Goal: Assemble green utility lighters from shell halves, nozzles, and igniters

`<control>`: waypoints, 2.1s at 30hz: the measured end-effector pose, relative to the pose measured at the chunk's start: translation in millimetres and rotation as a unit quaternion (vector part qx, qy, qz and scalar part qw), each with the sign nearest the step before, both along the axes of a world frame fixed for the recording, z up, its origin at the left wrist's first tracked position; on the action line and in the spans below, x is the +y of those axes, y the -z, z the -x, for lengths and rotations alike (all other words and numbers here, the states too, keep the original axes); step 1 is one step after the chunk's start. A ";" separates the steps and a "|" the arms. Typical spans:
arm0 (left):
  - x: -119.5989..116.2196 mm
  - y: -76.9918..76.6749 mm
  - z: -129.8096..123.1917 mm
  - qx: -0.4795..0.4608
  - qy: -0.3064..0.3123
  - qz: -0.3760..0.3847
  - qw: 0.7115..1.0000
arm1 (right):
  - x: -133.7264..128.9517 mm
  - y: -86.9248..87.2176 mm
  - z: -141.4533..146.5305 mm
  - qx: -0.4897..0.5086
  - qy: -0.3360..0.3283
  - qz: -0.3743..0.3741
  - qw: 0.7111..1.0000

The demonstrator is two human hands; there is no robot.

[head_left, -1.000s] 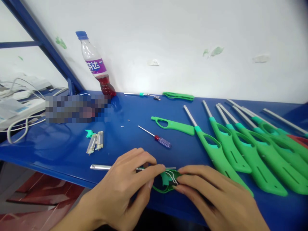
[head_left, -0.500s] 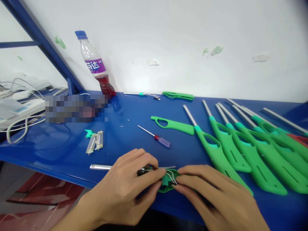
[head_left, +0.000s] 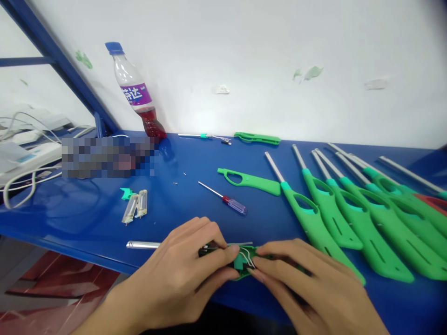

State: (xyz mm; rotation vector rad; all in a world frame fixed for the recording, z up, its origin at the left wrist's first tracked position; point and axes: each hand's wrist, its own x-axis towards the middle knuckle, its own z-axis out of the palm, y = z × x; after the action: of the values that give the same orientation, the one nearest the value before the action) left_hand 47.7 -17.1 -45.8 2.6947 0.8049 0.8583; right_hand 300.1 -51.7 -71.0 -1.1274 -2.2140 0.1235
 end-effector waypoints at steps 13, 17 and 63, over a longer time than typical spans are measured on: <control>-5.8 -10.4 -2.8 0.062 -0.026 0.049 0.996 | -3.0 -3.7 2.0 -0.010 -0.007 -0.012 1.000; -3.5 -13.8 3.7 0.020 -0.063 0.022 0.998 | -2.7 -5.8 0.4 -0.003 0.000 -0.019 1.000; -1.7 -0.3 14.7 0.027 -0.041 0.021 0.999 | -0.8 -2.7 7.5 -0.055 0.036 -0.064 0.996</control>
State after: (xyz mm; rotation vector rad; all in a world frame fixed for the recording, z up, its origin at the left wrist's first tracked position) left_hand 33.1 -18.9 -45.5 2.6748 0.9398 0.7798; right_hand 292.6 -52.5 -68.3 -1.1651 -2.2388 -0.1102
